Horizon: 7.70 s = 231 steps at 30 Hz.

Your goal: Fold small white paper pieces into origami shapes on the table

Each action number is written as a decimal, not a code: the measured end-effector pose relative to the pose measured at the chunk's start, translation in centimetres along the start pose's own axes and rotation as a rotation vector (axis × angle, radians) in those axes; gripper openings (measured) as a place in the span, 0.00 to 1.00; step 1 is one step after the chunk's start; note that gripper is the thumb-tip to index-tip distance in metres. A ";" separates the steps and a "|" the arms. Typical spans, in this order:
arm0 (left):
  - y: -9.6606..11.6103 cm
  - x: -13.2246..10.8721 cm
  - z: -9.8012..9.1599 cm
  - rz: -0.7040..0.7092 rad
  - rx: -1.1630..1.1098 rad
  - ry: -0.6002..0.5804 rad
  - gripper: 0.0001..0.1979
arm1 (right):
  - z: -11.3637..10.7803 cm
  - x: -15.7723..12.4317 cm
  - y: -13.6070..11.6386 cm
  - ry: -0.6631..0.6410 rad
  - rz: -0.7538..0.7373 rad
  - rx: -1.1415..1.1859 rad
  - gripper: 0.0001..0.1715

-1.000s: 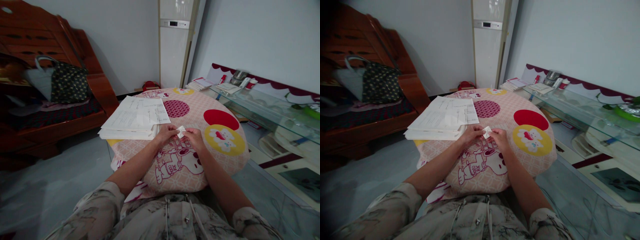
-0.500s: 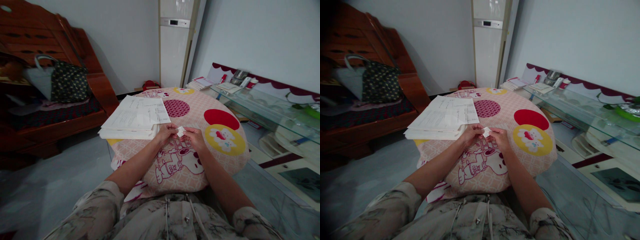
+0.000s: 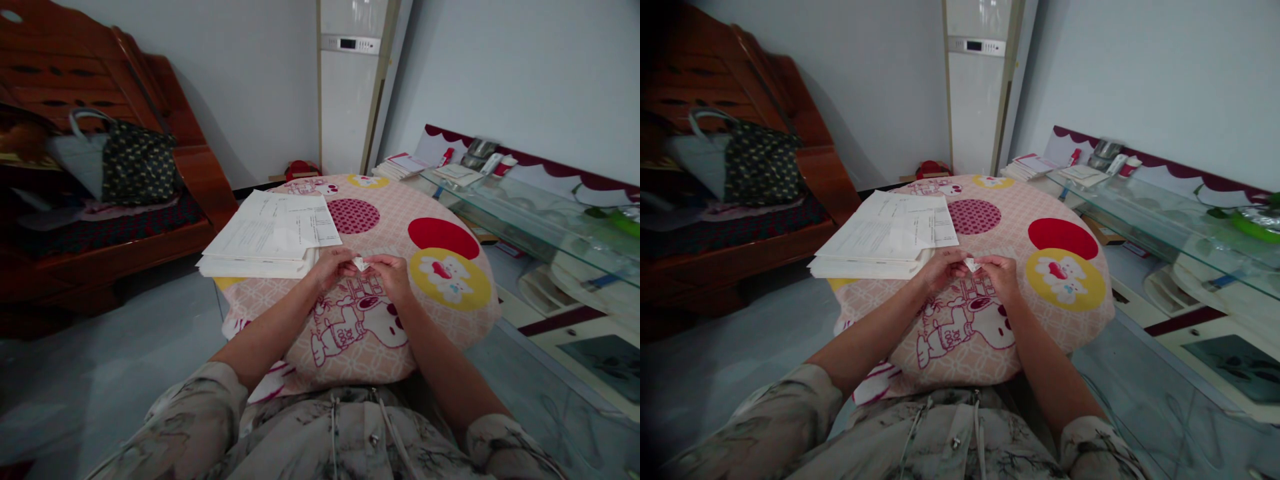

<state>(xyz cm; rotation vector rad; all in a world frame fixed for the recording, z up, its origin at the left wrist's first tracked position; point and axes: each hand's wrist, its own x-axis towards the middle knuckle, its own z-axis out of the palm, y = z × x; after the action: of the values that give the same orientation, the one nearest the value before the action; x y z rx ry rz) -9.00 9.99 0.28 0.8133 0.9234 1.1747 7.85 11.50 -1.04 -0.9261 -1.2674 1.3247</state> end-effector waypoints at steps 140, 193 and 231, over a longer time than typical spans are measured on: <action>-0.2 -0.1 0.1 0.109 0.247 -0.094 0.07 | -0.7 0.0 -0.9 -0.113 0.094 -0.088 0.18; -0.8 -0.3 -0.2 0.108 0.310 -0.166 0.21 | -1.0 -0.6 -0.9 -0.124 0.125 -0.127 0.25; -0.3 -0.2 0.1 -0.075 0.211 -0.031 0.16 | -0.3 -0.3 -0.7 -0.081 0.034 0.009 0.22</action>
<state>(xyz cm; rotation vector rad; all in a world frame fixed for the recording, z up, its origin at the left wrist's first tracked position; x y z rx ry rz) -8.79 9.72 0.06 0.9552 1.0554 1.0074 8.27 11.23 -0.45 -0.8987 -1.3111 1.4056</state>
